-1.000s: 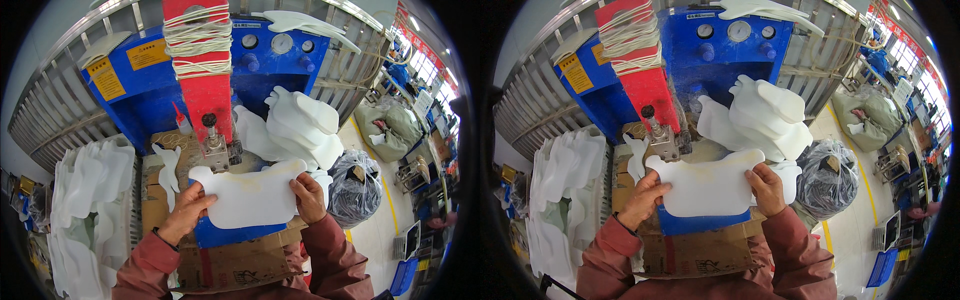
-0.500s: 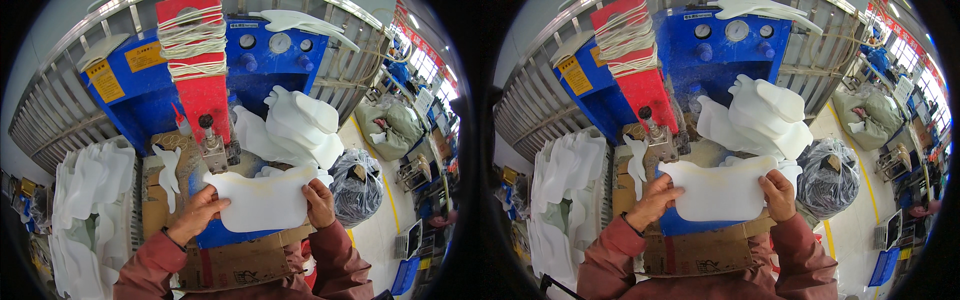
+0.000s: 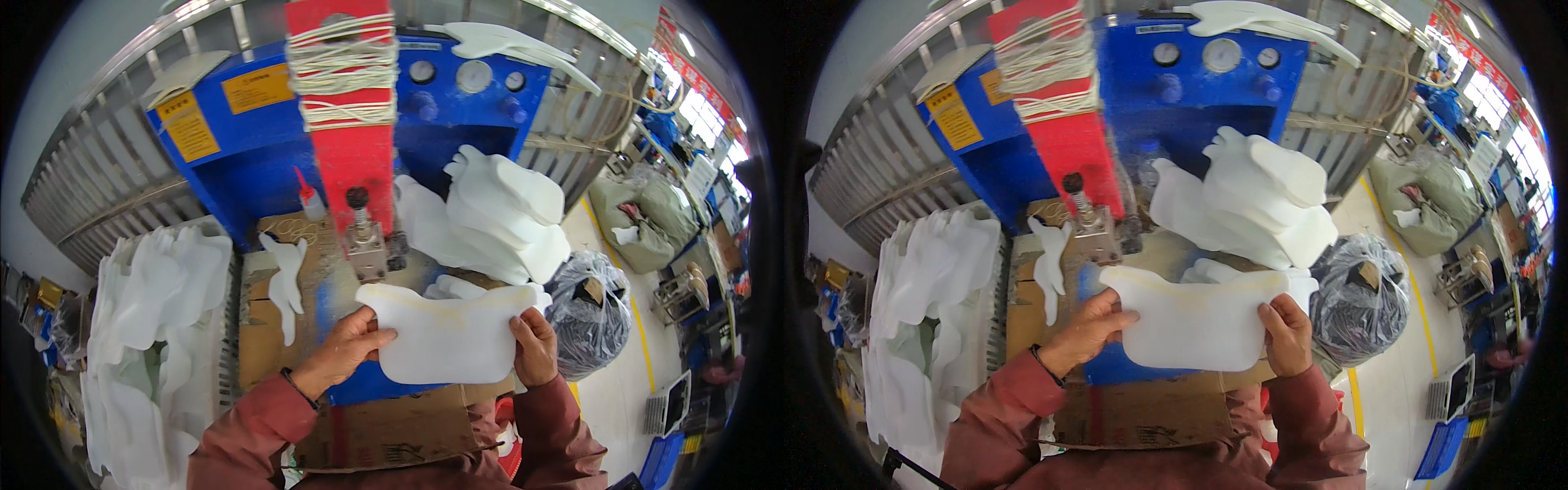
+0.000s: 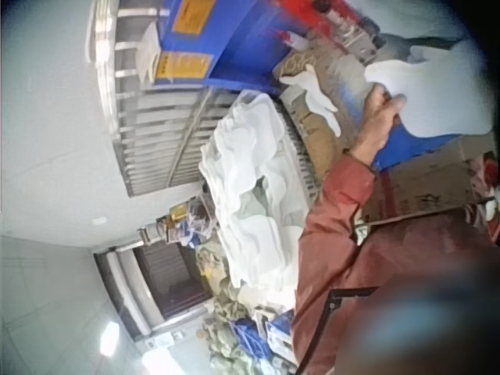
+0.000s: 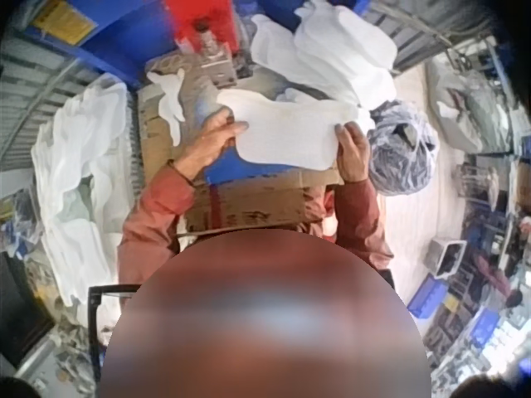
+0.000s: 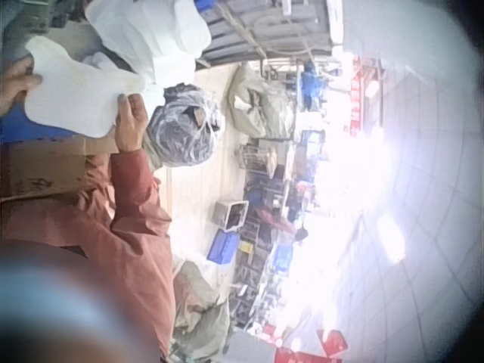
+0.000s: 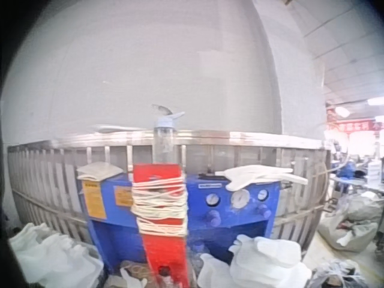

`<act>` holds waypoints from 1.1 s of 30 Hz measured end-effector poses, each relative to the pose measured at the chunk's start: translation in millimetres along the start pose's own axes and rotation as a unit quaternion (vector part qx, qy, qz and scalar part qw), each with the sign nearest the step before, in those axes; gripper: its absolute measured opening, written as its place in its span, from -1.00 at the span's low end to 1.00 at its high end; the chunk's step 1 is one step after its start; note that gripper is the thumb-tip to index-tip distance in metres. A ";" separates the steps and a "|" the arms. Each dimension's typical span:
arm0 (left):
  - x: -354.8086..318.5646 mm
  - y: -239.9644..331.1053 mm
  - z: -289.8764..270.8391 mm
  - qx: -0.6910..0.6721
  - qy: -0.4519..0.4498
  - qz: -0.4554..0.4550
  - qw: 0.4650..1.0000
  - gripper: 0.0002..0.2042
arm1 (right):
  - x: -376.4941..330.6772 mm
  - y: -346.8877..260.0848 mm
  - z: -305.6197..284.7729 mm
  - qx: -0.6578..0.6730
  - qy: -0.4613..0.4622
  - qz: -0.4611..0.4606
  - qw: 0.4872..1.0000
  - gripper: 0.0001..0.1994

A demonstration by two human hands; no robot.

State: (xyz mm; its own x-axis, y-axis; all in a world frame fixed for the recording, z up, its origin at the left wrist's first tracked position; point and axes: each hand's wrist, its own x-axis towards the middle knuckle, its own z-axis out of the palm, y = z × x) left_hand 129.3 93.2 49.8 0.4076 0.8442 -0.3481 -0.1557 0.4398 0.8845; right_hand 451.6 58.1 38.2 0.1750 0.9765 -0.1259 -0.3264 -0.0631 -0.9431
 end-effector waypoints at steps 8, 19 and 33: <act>-80.1 -11.5 -74.7 0.162 0.021 -0.108 0.981 -0.64 | -31.5 52.4 23.6 -0.008 -0.098 0.104 0.990 -0.87; -14.8 -4.1 -158.1 0.627 0.270 0.080 0.726 -0.42 | -49.1 38.0 10.9 -0.498 -0.291 0.154 0.802 -0.69; 42.7 -37.0 -195.1 0.518 0.385 0.067 0.761 -0.33 | -45.6 32.1 21.0 -0.471 -0.342 0.013 0.813 -0.75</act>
State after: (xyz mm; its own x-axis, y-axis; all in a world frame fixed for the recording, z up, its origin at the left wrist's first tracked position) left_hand -23.1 172.7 -58.4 -0.2604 0.9647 0.0405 0.8058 0.1940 0.5596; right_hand 413.6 15.8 20.0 -0.4823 0.8387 -0.2531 0.5903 0.0977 -0.8012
